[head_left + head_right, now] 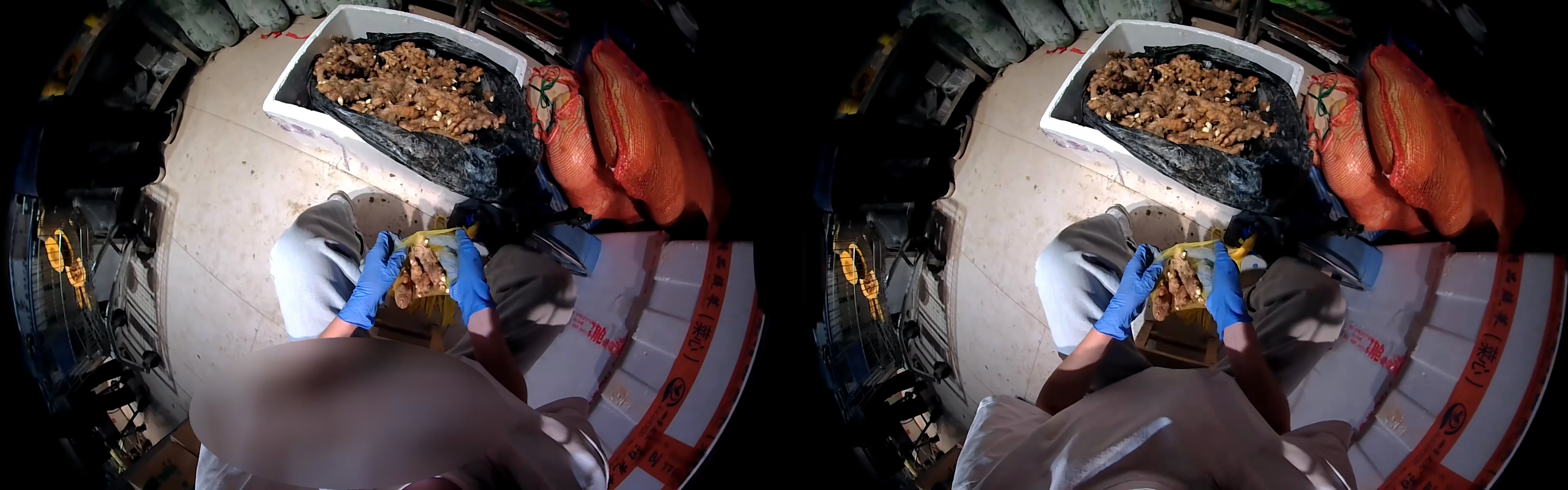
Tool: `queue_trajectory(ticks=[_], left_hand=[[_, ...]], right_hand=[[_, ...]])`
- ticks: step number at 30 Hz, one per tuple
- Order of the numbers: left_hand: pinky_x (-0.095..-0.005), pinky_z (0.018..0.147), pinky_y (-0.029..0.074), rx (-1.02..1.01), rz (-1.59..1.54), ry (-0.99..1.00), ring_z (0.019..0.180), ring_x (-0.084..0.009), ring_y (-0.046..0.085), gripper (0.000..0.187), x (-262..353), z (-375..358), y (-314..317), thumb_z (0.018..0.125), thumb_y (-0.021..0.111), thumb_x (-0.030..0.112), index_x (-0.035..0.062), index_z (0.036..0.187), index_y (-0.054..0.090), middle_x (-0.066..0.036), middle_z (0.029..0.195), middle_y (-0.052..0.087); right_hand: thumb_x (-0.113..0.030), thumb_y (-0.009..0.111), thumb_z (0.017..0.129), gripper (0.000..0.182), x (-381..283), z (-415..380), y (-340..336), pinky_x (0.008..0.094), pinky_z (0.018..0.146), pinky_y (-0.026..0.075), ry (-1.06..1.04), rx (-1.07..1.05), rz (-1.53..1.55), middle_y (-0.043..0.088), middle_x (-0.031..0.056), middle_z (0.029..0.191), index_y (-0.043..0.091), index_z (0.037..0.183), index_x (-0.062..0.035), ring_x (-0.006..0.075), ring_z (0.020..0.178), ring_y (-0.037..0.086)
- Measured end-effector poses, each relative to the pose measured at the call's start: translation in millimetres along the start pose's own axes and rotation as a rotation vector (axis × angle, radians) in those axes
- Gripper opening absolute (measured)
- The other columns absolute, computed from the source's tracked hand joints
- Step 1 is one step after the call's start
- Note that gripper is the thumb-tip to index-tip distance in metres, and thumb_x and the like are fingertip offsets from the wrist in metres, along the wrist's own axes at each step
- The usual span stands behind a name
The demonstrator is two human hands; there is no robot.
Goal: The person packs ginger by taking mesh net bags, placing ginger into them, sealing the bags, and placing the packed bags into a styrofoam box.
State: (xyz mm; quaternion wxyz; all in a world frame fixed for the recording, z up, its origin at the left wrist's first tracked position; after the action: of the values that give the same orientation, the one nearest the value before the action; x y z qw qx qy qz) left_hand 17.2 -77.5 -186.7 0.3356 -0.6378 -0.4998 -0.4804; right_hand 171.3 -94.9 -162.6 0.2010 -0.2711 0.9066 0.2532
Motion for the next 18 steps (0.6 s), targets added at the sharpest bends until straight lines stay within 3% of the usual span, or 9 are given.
queue_trajectory(ticks=[4, 6, 8, 11, 12, 14, 15, 16, 18], left_hand=[[-0.0258, 0.087, 0.035, 0.196, -0.151, -0.073, 0.099, -0.0181, 0.047, 0.031, -47.2, 8.4, -13.4, 0.083, 0.046, 0.012, -0.0065, 0.109, 0.043, -0.013, 0.103, 0.053], [-0.0318, 0.083, 0.037, 0.043, 0.11, -0.134, 0.094, -0.0258, 0.049, 0.035, -44.2, 17.1, -28.3, 0.075, 0.047, 0.007, -0.0045, 0.108, 0.044, -0.016, 0.102, 0.053], [-0.0348, 0.082, 0.039, -0.036, 0.239, -0.165, 0.091, -0.0297, 0.05, 0.038, -42.1, 16.5, -36.2, 0.071, 0.048, 0.004, -0.0034, 0.108, 0.044, -0.017, 0.101, 0.052], [-0.0333, 0.078, 0.041, -0.058, 0.919, 0.523, 0.09, -0.0355, 0.051, 0.044, -6.1, 2.4, -37.2, 0.06, 0.058, 0.01, -0.002, 0.101, 0.049, -0.022, 0.093, 0.055], [-0.0333, 0.078, 0.041, -0.058, 0.918, 0.523, 0.09, -0.0355, 0.051, 0.044, 12.8, -0.6, -33.0, 0.06, 0.058, 0.01, -0.002, 0.101, 0.049, -0.022, 0.093, 0.055], [-0.0334, 0.075, 0.044, -0.181, 0.485, 0.112, 0.086, -0.0354, 0.054, 0.044, 43.3, -3.3, -23.4, 0.059, 0.06, 0.012, -0.0013, 0.1, 0.05, -0.021, 0.09, 0.056], [-0.0344, 0.075, 0.046, -0.117, 0.726, 0.384, 0.084, -0.0321, 0.056, 0.036, 15.7, -0.7, -31.7, 0.066, 0.056, 0.01, -0.0008, 0.101, 0.05, -0.018, 0.093, 0.057], [-0.0344, 0.075, 0.046, -0.118, 0.727, 0.384, 0.084, -0.0321, 0.056, 0.036, 11.1, 4.5, -29.4, 0.066, 0.056, 0.01, -0.0008, 0.101, 0.05, -0.018, 0.093, 0.057], [-0.032, 0.066, 0.049, -0.004, -0.909, -0.736, 0.076, -0.022, 0.059, 0.021, -2.2, 17.5, -18.4, 0.072, 0.051, 0.004, -0.0027, 0.092, 0.055, -0.014, 0.086, 0.059]], right_hand=[[-0.021, 0.057, 0.076, 0.021, 13.7, 12.1, -7.1, 0.0257, 0.068, 0.046, 0.062, -0.165, 0.091, 0.061, 0.0041, 0.08, 0.06, 0.089, -0.0048, 0.014, 0.072, 0.057], [-0.015, 0.058, 0.075, 0.02, 19.9, 12.8, -13.8, 0.0254, 0.07, 0.045, -0.021, -0.2, 0.002, 0.061, 0.0036, 0.079, 0.06, 0.09, -0.0022, 0.0144, 0.072, 0.057], [-0.011, 0.056, 0.076, 0.019, 19.4, 1.6, -14.4, 0.0243, 0.075, 0.043, -0.308, -0.251, -0.347, 0.06, 0.0033, 0.085, 0.059, 0.091, 0.0009, 0.0137, 0.078, 0.056], [-0.008, 0.052, 0.079, 0.022, 22.2, -12.1, -12.1, 0.023, 0.081, 0.039, -0.255, -0.307, -0.274, 0.056, 0.0051, 0.1, 0.056, 0.099, 0.0016, 0.0113, 0.092, 0.051], [-0.009, 0.051, 0.08, 0.024, 21.4, -14.3, -10.6, 0.0227, 0.084, 0.038, -0.199, -0.373, -0.179, 0.054, 0.0058, 0.105, 0.055, 0.103, 0.0009, 0.0109, 0.096, 0.049], [-0.004, 0.049, 0.081, 0.029, 16.4, -19.6, -7.5, 0.0206, 0.089, 0.034, -0.209, -0.39, -0.182, 0.052, 0.0072, 0.111, 0.051, 0.109, 0.0007, 0.0117, 0.105, 0.045], [-0.003, 0.049, 0.081, 0.029, 15.4, -22.4, -6.6, 0.0209, 0.089, 0.034, -0.247, -0.41, -0.231, 0.051, 0.0071, 0.112, 0.05, 0.11, 0.0009, 0.0123, 0.105, 0.045], [-0.002, 0.048, 0.081, 0.029, 14.7, -25.1, -6.3, 0.0213, 0.089, 0.034, -0.285, -0.43, -0.28, 0.051, 0.0071, 0.113, 0.05, 0.11, 0.001, 0.0128, 0.106, 0.044], [-0.001, 0.048, 0.081, 0.03, 14.0, -27.6, -9.7, 0.0215, 0.09, 0.034, -0.288, -0.45, -0.332, 0.05, 0.007, 0.113, 0.05, 0.11, 0.0009, 0.0133, 0.106, 0.044]])
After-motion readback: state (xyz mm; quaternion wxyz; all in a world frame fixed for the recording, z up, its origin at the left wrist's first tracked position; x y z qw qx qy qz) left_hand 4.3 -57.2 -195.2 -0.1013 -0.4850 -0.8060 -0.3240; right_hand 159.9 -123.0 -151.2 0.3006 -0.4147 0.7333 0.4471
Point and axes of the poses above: each hand's wrist, its own z-axis towards the middle knuckle, its own y-axis out of the palm, x = y × z, the point moved 1 cm from there along z, towards the middle knuckle
